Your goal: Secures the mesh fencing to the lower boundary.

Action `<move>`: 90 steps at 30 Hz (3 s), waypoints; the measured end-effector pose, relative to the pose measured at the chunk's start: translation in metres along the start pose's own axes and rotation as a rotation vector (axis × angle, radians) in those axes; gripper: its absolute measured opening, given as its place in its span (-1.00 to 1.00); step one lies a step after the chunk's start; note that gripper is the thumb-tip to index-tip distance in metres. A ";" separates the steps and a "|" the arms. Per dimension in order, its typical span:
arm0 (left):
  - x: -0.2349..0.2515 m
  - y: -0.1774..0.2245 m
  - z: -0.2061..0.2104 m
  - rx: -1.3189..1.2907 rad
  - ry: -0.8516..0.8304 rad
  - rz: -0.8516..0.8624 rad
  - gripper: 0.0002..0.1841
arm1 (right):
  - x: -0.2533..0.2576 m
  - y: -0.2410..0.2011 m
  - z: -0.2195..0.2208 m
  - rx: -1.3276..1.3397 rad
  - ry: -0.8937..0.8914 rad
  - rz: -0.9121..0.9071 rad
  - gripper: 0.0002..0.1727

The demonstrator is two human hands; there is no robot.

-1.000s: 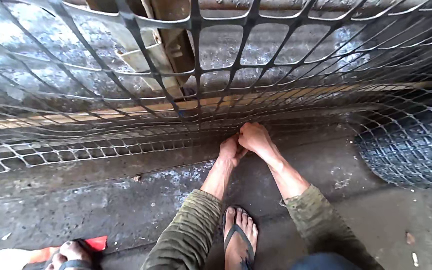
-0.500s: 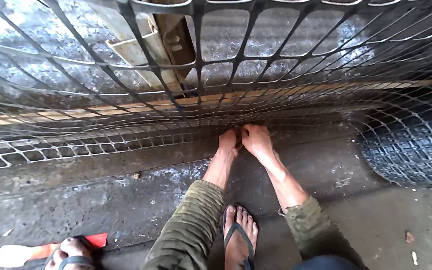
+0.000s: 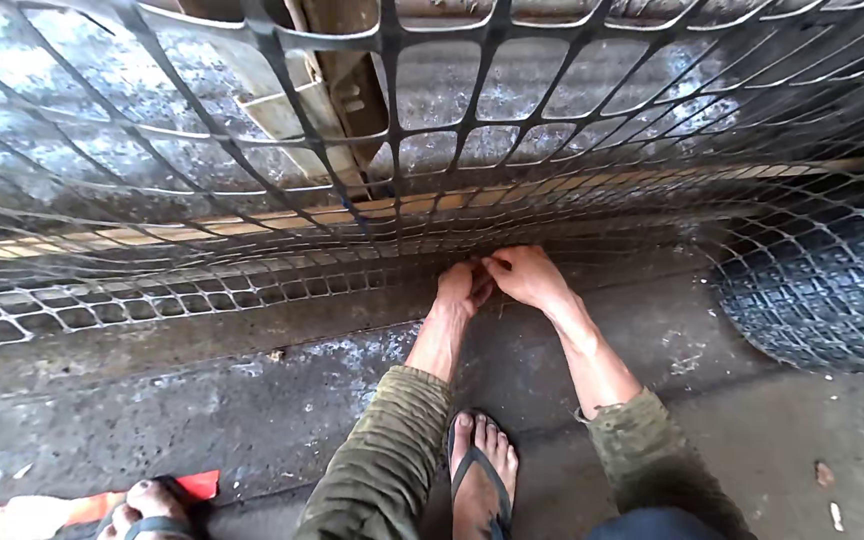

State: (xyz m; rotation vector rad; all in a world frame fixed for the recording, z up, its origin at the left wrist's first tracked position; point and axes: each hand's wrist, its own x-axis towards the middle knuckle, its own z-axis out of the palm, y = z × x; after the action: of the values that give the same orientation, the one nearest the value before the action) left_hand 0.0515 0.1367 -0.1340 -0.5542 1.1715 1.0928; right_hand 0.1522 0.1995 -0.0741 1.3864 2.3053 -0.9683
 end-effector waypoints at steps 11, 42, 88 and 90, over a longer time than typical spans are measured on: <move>0.011 -0.023 -0.011 -0.026 0.004 0.209 -0.82 | 0.018 -0.016 0.020 -0.296 -0.195 0.090 -0.29; 0.003 -0.052 -0.018 -0.088 -0.062 0.336 -0.76 | -0.003 -0.031 0.027 -0.338 -0.180 0.161 -0.42; 0.010 -0.049 -0.020 -0.211 -0.069 0.219 -0.78 | 0.010 -0.043 0.026 -0.393 -0.322 0.265 -0.24; 0.013 -0.044 -0.019 -0.185 -0.086 0.213 -0.78 | 0.016 -0.042 0.025 -0.383 -0.331 0.265 -0.20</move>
State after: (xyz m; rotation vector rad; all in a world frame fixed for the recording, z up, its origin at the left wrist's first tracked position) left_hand 0.0818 0.1077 -0.1605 -0.5275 1.0781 1.4041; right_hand 0.1059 0.1805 -0.0845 1.2239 1.8805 -0.5845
